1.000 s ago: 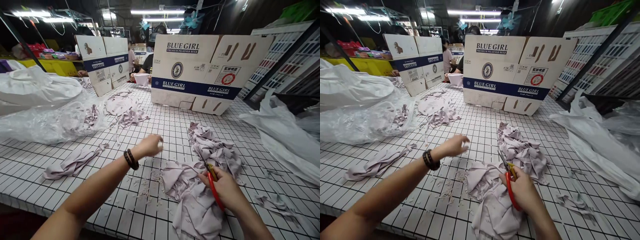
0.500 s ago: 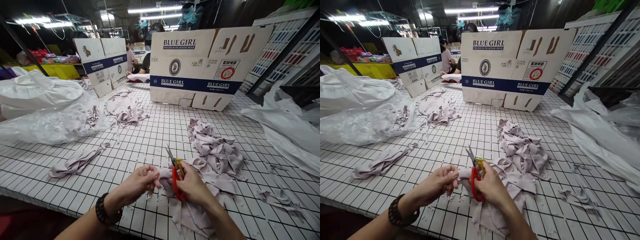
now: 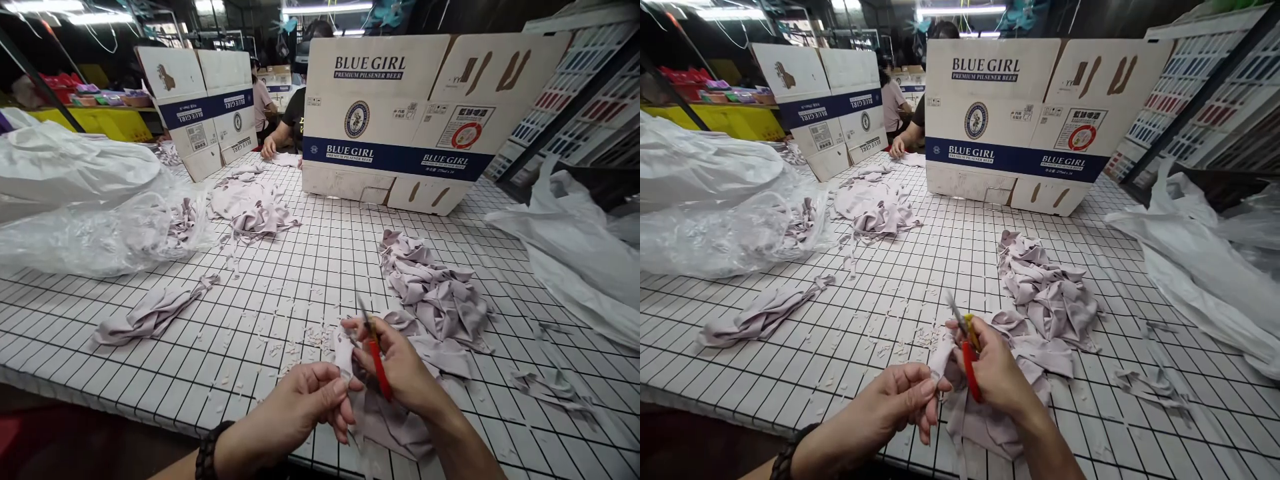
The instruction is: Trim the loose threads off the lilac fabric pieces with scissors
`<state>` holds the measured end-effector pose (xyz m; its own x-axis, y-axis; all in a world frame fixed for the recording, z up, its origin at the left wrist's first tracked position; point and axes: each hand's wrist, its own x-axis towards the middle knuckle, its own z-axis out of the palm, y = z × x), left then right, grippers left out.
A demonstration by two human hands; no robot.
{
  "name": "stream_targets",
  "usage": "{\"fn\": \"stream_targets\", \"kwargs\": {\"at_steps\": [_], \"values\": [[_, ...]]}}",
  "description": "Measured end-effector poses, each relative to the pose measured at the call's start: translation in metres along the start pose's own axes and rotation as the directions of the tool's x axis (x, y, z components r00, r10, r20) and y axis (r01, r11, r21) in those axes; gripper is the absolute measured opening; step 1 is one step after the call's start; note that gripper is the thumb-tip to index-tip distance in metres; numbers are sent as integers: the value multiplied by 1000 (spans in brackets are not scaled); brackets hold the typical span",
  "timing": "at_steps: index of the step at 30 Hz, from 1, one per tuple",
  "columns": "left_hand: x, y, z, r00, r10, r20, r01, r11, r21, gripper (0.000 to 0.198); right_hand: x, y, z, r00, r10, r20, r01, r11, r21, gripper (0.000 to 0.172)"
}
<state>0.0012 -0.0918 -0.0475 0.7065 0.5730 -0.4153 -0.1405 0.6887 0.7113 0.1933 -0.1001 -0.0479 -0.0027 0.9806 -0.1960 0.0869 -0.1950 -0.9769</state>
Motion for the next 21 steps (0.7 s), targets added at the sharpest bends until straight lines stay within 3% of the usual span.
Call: {"fn": "stream_targets", "kwargs": {"at_steps": [4, 9, 12, 14, 17, 18, 19, 21], "values": [[5, 6, 14, 993, 112, 24, -113, 993, 31, 44, -21, 2, -1, 987, -88, -133, 94, 995, 39, 26], [9, 6, 30, 980, 191, 49, -193, 980, 41, 46, -32, 15, 26, 962, -53, -270, 122, 962, 246, 23], [9, 5, 33, 971, 237, 34, -239, 958, 158, 45, -30, 20, 36, 922, -54, -383, 171, 944, 280, 27], [9, 5, 31, 917, 398, -30, -366, 870, 331, 37, -27, 19, 36, 918, -70, -391, 194, 938, 288, 32], [10, 8, 26, 758, 649, -59, -507, 645, 572, 25, -25, 14, 31, 930, -69, -360, 177, 944, 277, 36], [11, 9, 25, 735, 676, -47, -520, 607, 601, 23, -25, 13, 29, 939, -55, -339, 153, 951, 270, 35], [12, 9, 24, 740, 671, -36, -523, 609, 596, 22, -25, 12, 27, 950, -39, -309, 126, 955, 267, 34], [16, 7, 24, 798, 602, -14, -516, 696, 500, 25, -25, 12, 24, 973, -7, -232, 70, 961, 267, 34]]}}
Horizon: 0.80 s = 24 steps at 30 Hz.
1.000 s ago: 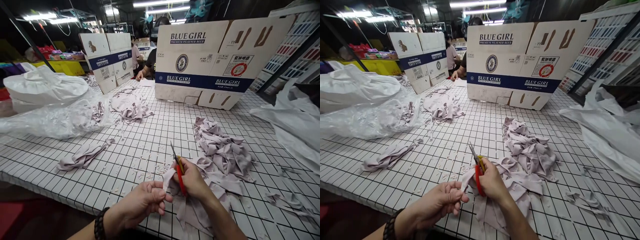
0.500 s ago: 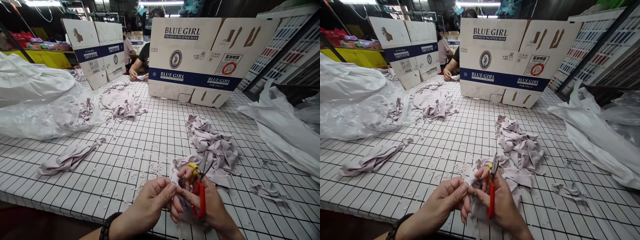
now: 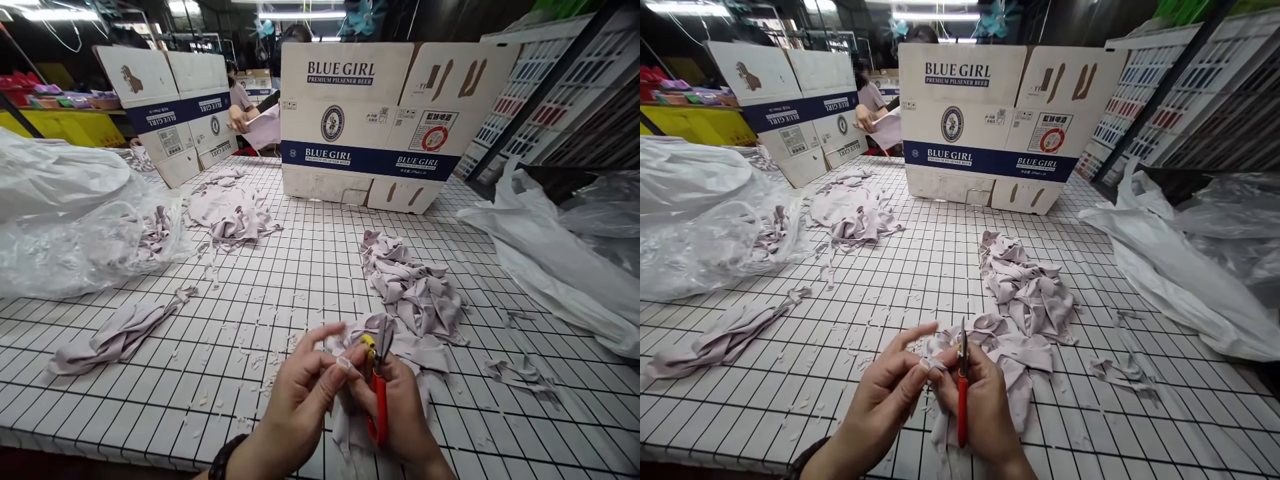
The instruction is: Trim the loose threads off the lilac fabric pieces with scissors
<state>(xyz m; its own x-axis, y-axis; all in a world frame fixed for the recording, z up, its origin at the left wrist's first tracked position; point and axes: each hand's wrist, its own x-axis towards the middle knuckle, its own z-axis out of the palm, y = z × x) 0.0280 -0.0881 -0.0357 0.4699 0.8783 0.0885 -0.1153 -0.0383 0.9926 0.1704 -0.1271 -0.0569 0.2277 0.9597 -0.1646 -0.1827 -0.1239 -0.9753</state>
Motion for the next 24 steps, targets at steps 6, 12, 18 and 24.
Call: {"fn": "stream_targets", "kwargs": {"at_steps": [6, 12, 18, 24], "values": [[3, -19, 3, 992, -78, 101, 101, 964, -245, 30, -3, -3, -20, 999, 5, 45, 1, 992, -127, 29], [4, -26, -5, 992, 60, 107, -64, 998, 30, 28, -27, -30, -42, 997, -81, -11, 48, 686, -726, 29], [6, -19, -8, 956, 181, 231, -244, 928, 282, 25, -37, -34, -37, 991, -130, 30, 81, 410, -909, 27], [4, -22, -11, 939, 208, 276, -296, 894, 337, 19, -32, -32, -39, 956, -237, 172, 238, 286, -928, 27]]}}
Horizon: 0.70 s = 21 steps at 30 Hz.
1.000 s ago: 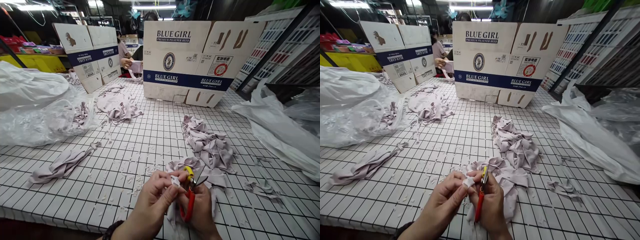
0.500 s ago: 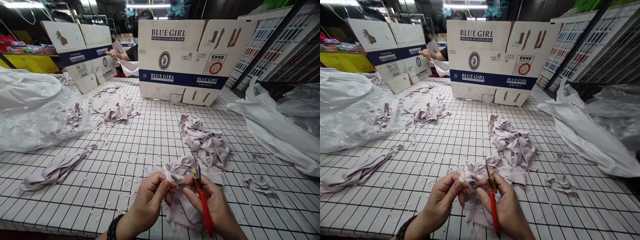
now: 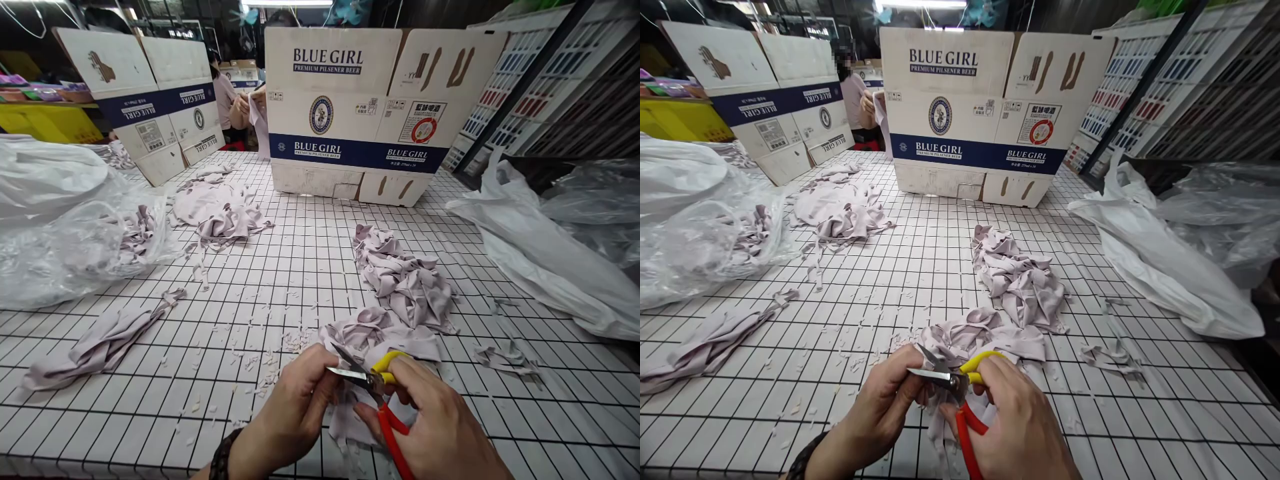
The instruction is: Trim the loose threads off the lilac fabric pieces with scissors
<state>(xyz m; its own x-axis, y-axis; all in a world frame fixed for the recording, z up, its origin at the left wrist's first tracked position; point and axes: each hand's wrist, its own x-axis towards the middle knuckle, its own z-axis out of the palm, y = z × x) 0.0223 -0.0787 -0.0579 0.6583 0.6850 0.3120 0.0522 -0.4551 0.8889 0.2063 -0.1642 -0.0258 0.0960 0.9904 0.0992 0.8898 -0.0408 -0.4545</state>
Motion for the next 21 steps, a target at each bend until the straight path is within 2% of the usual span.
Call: {"fn": "stream_targets", "kwargs": {"at_steps": [10, 21], "values": [[-1, 1, -4, 999, -16, 39, 17, 999, -30, 20, 4, -2, -2, 989, -104, -101, 95, 991, -91, 26], [0, 4, -4, 996, -74, 54, 79, 992, -96, 23, 4, -7, -6, 1000, -5, -22, 2, 996, -93, 31]]}}
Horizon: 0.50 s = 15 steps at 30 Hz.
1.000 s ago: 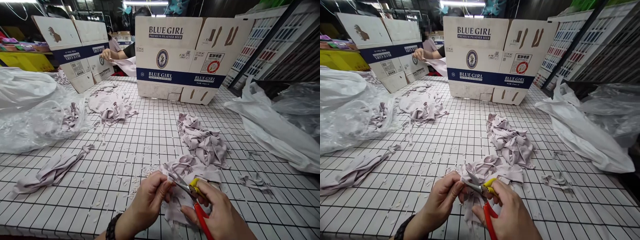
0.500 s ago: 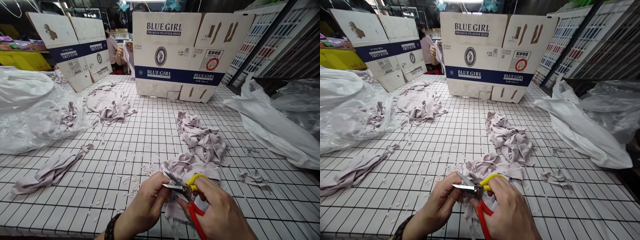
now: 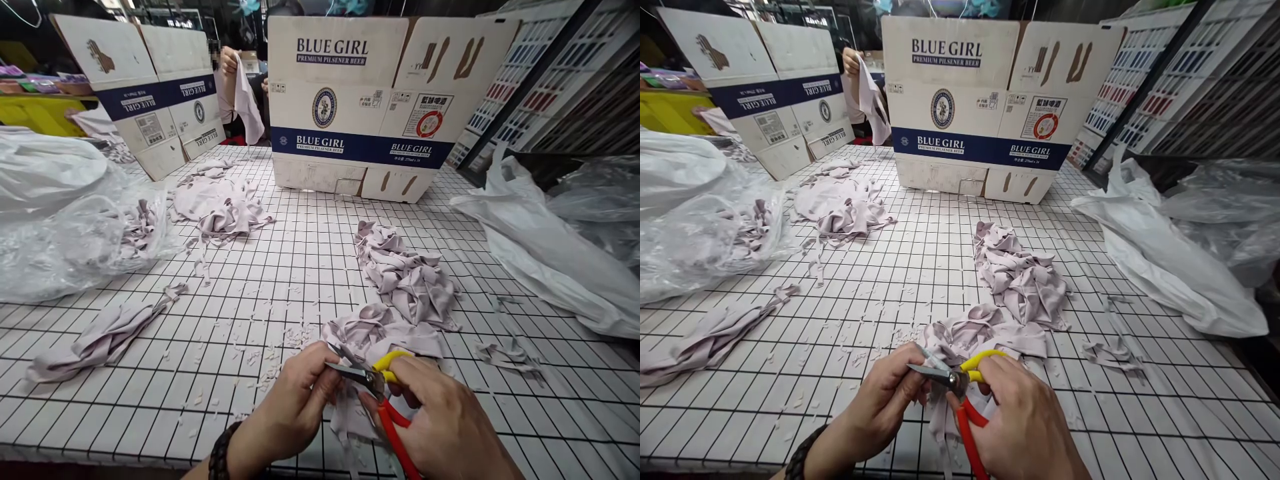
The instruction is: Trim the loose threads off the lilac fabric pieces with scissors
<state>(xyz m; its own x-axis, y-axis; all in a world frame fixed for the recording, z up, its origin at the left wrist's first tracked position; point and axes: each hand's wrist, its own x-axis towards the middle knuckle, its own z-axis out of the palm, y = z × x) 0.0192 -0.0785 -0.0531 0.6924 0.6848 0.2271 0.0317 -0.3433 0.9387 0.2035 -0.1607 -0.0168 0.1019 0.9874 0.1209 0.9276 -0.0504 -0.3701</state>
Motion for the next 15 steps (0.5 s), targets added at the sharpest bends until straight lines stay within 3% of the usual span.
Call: {"fn": "stream_targets", "kwargs": {"at_steps": [4, 15], "values": [[0, -2, 0, 1000, -10, 6, 10, 1000, -15, 25, 0, 1, 0, 1000, -18, 18, 18, 1000, -9, 33], [1, 1, -2, 1000, -31, 2, 31, 997, -68, 30, 3, 4, 3, 994, -81, -75, 77, 996, -45, 41]]}}
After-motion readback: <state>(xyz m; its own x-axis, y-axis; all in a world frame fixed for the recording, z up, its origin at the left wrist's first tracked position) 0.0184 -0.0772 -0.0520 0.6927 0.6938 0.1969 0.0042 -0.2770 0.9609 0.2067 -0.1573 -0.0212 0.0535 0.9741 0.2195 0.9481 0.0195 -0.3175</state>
